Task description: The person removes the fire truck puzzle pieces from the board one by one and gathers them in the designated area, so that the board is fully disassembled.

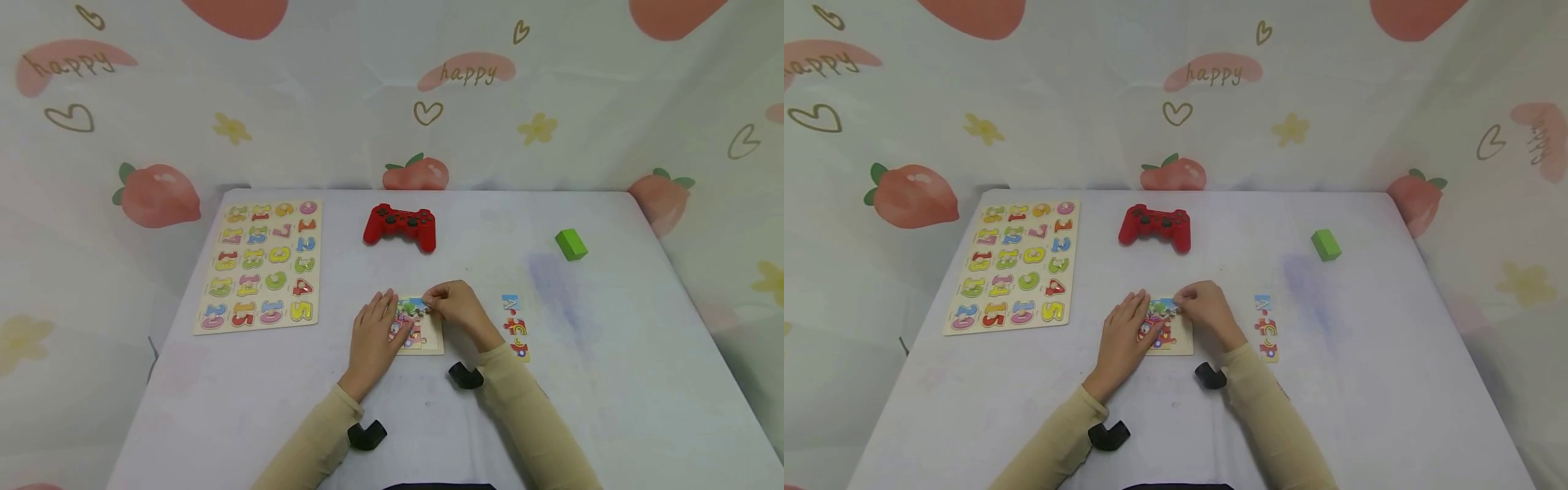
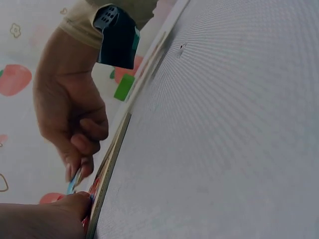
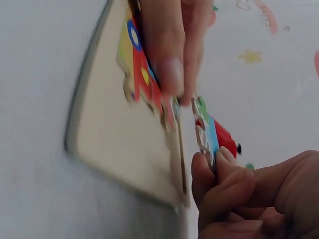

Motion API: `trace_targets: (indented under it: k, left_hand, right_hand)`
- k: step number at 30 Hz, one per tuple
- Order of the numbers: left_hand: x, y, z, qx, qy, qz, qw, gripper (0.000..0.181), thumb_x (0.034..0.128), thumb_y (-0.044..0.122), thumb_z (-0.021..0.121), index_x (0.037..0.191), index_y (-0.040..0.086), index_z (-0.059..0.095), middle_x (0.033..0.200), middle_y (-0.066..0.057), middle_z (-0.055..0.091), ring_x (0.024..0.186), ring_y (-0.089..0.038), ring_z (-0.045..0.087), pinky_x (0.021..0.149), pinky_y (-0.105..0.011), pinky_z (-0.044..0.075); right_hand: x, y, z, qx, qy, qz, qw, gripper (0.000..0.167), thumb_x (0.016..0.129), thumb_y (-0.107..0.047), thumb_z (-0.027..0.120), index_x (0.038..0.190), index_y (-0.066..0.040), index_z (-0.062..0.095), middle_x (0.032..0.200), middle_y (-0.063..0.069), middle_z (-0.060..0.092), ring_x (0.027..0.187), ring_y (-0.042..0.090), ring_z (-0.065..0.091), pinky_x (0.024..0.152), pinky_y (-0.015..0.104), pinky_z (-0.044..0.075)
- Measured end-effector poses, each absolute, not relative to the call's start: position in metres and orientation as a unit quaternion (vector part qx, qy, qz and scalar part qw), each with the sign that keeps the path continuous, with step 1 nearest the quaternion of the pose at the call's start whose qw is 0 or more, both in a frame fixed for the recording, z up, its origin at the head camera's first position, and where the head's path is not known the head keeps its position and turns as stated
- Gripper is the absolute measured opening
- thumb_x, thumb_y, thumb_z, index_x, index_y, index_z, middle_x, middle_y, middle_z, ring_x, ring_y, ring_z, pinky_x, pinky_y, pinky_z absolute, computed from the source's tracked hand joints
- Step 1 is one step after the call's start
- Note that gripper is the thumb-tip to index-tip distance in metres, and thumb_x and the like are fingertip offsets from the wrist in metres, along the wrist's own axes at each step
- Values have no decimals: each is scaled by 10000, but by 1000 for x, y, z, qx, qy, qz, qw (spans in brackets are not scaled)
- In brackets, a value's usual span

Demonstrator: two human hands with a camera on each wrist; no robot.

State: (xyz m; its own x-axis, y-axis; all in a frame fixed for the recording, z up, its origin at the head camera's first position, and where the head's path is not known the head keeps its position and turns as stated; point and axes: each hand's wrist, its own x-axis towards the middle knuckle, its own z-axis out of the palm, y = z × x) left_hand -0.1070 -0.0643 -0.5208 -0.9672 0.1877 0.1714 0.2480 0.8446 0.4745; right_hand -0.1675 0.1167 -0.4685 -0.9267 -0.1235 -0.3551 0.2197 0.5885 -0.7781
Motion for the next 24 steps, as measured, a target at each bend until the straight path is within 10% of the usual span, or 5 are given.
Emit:
trace_targets:
  k: [24]
  left_hand:
    - [-108, -64, -524, -116, -959, -249, 68, 630, 940, 499, 530, 1425, 102, 461, 1497, -58, 415, 1418, -246, 301, 1121, -514, 244]
  right_hand:
    - [-170, 244, -459, 22, 904, -382, 191, 281, 930, -276, 623, 1049, -30, 688, 989, 110, 654, 852, 218, 515, 698, 301, 418]
